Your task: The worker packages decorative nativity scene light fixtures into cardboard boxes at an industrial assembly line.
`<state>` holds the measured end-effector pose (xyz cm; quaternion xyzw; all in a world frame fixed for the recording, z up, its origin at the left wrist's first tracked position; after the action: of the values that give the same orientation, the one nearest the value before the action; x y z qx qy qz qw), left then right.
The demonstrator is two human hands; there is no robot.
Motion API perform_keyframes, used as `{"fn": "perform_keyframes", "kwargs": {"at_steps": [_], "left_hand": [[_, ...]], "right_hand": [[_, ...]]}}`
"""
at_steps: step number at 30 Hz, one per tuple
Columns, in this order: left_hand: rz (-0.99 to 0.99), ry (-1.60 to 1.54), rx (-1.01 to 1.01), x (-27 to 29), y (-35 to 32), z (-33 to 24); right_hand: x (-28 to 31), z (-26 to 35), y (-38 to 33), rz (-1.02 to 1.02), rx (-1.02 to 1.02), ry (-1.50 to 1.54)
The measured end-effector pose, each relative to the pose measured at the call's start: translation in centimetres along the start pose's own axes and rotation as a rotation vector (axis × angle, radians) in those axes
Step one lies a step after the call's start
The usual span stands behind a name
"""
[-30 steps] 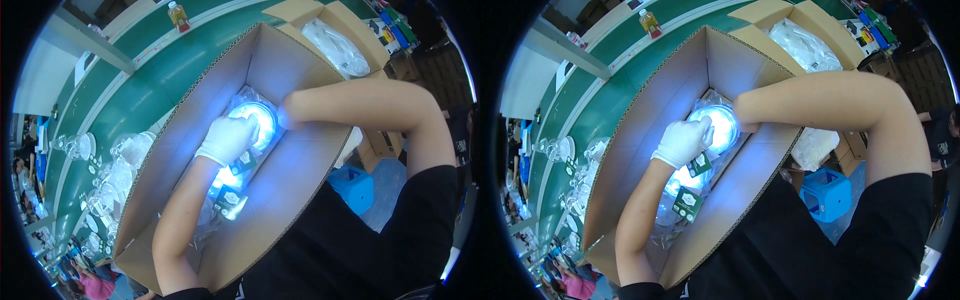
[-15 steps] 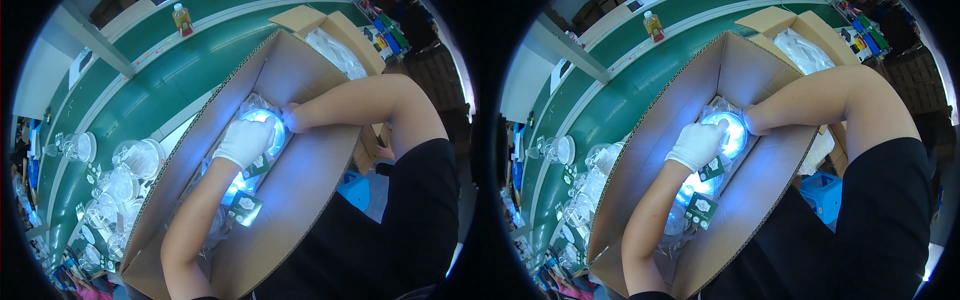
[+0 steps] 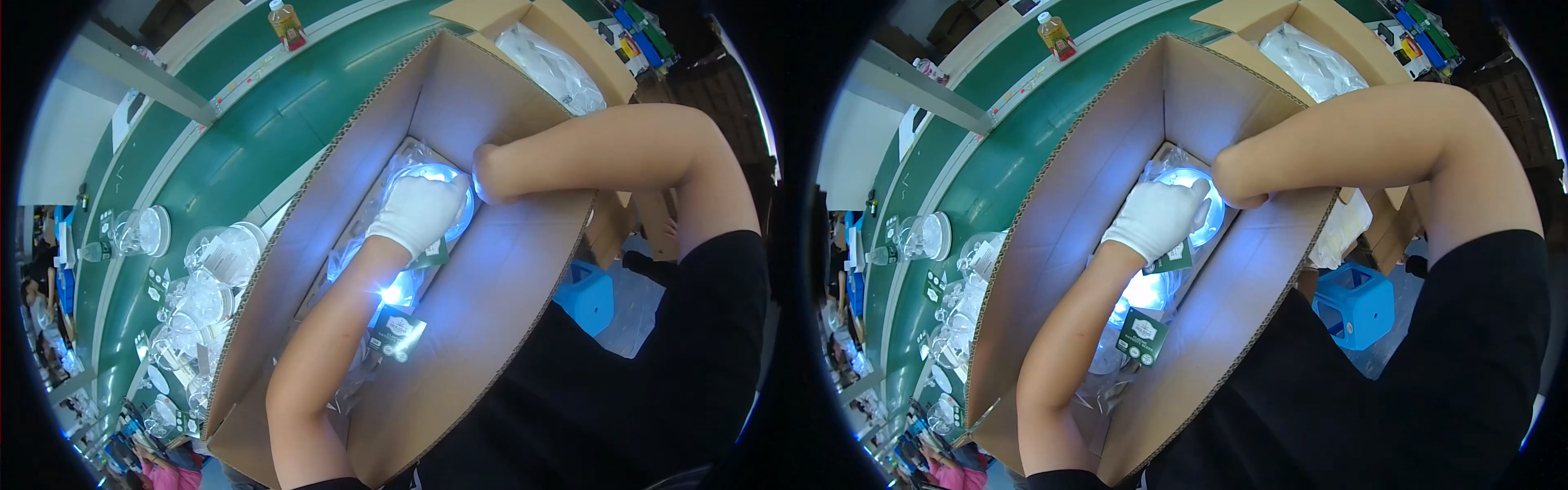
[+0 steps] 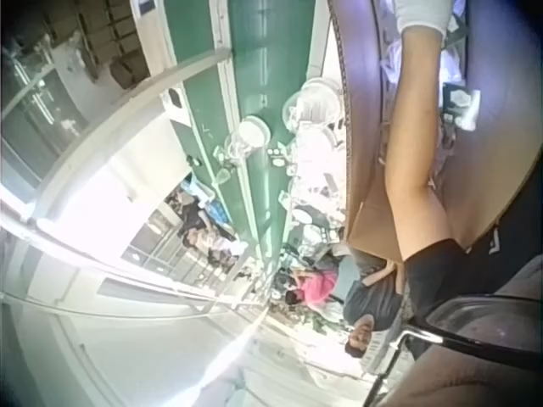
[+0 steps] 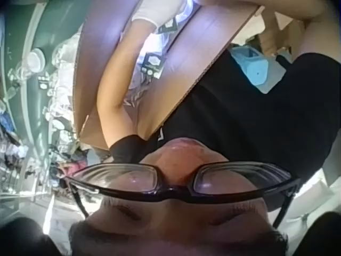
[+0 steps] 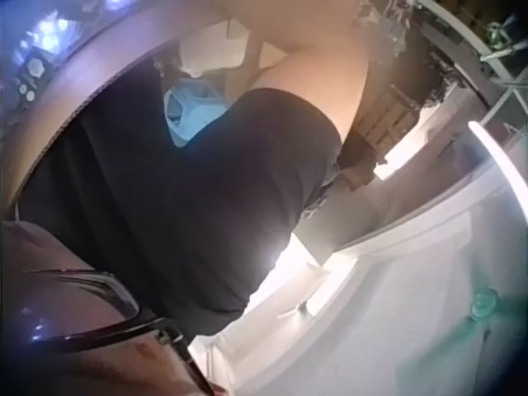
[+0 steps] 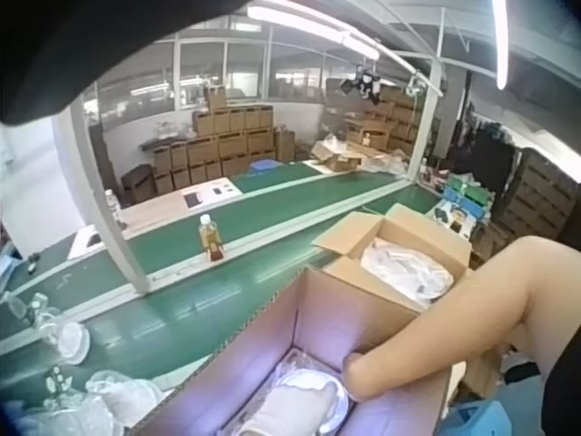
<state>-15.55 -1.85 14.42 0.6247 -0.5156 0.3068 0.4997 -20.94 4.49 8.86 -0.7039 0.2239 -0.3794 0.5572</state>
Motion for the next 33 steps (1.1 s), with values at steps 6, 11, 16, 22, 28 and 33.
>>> {"fn": "perform_keyframes", "kwargs": {"at_steps": [6,11,16,22,28,33], "left_hand": [[-0.024,0.059,-0.06,1.0,0.3,-1.9],[-0.321,0.188,-0.04,0.5,-2.9,-1.9],[-0.138,0.16,0.154,1.3,-3.2,-1.8],[-0.005,-0.002,0.292,3.5,-4.9,-3.3],[-0.019,-0.038,0.215,12.7,-6.9,-5.0],[-0.143,-0.171,0.21,19.5,-5.4,-7.3]], "right_hand": [[6.7,-1.3,-12.4,-0.301,-0.249,0.375],[7.1,-8.6,-26.9,-1.697,-0.221,1.066],[-21.4,-20.1,-19.4,-1.46,-1.426,0.909],[-32.9,-14.8,-6.9,-1.217,-1.4,1.024],[-25.7,-14.3,-14.9,-1.356,-1.711,0.976],[-25.0,-11.9,-23.6,-1.79,-1.753,0.898]]}}
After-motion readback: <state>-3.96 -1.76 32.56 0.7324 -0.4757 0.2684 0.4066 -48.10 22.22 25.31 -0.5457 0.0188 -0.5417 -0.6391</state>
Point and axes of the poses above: each hand's wrist, its own y-axis towards the middle knuckle, its own x-axis out of the back of the hand, z = x × y, the point moved 8 cm from there along y, towards the middle knuckle, and after that the axes turned 14 degrees about -z, right-handed, at the moved point
